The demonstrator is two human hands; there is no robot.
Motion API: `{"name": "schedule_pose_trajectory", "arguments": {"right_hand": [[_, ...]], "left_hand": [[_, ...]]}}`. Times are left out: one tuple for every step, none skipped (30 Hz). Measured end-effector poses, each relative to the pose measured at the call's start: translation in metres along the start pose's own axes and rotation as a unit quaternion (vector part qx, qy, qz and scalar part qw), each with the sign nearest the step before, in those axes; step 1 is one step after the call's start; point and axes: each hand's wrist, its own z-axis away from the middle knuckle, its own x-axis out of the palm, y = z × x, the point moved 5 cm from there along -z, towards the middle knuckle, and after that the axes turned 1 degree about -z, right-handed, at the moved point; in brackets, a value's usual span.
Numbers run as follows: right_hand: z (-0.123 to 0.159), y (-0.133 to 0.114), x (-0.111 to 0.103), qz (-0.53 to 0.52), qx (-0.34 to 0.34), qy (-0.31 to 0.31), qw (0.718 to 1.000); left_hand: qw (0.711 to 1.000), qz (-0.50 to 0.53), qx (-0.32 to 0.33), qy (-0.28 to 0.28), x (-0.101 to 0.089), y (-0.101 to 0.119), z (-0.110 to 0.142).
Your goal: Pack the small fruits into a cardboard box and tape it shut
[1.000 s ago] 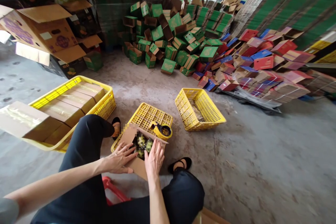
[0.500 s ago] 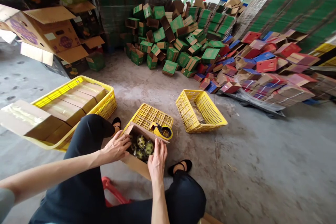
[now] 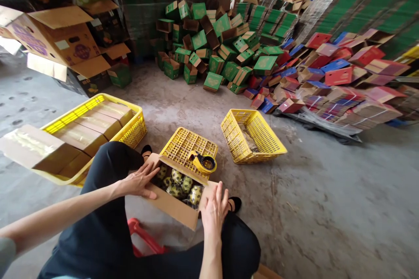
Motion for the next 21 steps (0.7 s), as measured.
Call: {"name": "schedule_pose_trajectory", "arguments": {"right_hand": [[0.003,0.003,0.005,0.022,0.017,-0.024,0.999],[0.006,0.004,0.010,0.039,0.025,-0.046,0.998],[0.008,0.004,0.016,0.047,0.021,-0.065,0.997],[0.011,0.003,0.021,0.048,0.011,-0.078,0.996],[0.012,0.002,0.026,0.043,-0.003,-0.084,0.996],[0.013,0.000,0.030,0.032,-0.014,-0.083,0.996],[0.014,-0.001,0.032,0.015,-0.022,-0.074,0.997],[0.015,-0.003,0.033,-0.007,-0.028,-0.059,0.998],[0.016,-0.005,0.033,-0.032,-0.036,-0.043,0.998],[0.016,-0.008,0.032,-0.057,-0.050,-0.026,0.997],[0.016,-0.012,0.031,-0.080,-0.067,-0.011,0.994],[0.015,-0.018,0.029,-0.096,-0.087,0.002,0.992],[0.014,-0.023,0.028,-0.103,-0.104,0.011,0.989],[0.011,-0.029,0.027,-0.102,-0.116,0.018,0.988],[0.008,-0.034,0.026,-0.098,-0.122,0.023,0.987],[0.003,-0.039,0.025,-0.090,-0.122,0.025,0.988],[-0.002,-0.043,0.024,-0.084,-0.118,0.026,0.989],[-0.007,-0.045,0.024,-0.078,-0.113,0.026,0.990],[-0.012,-0.047,0.023,-0.073,-0.109,0.024,0.991],[-0.017,-0.049,0.023,-0.065,-0.105,0.020,0.992],[-0.021,-0.049,0.024,-0.052,-0.101,0.012,0.993]], "left_hand": [[1.000,0.008,0.005,-0.009,0.003,0.001,-0.001],[1.000,0.014,0.014,-0.012,0.006,0.002,-0.002],[0.999,0.019,0.024,-0.013,0.008,0.003,-0.004],[0.999,0.023,0.035,-0.014,0.009,0.005,-0.006],[0.999,0.026,0.045,-0.017,0.011,0.006,-0.008],[0.998,0.030,0.051,-0.021,0.014,0.007,-0.010],[0.998,0.034,0.055,-0.024,0.016,0.008,-0.012],[0.997,0.038,0.057,-0.025,0.018,0.008,-0.014],[0.997,0.042,0.057,-0.026,0.020,0.008,-0.015],[0.997,0.044,0.057,-0.025,0.022,0.008,-0.016],[0.997,0.045,0.056,-0.023,0.024,0.008,-0.017],[0.997,0.045,0.056,-0.021,0.025,0.008,-0.018],[0.997,0.044,0.055,-0.019,0.027,0.008,-0.018],[0.998,0.042,0.054,-0.017,0.028,0.008,-0.018],[0.998,0.040,0.052,-0.016,0.028,0.008,-0.019],[0.998,0.037,0.051,-0.016,0.029,0.008,-0.019],[0.998,0.034,0.050,-0.016,0.029,0.009,-0.019],[0.998,0.030,0.050,-0.015,0.029,0.009,-0.019],[0.998,0.027,0.050,-0.012,0.029,0.010,-0.019],[0.998,0.024,0.051,-0.007,0.029,0.010,-0.019],[0.998,0.023,0.052,0.000,0.029,0.010,-0.019]]}}
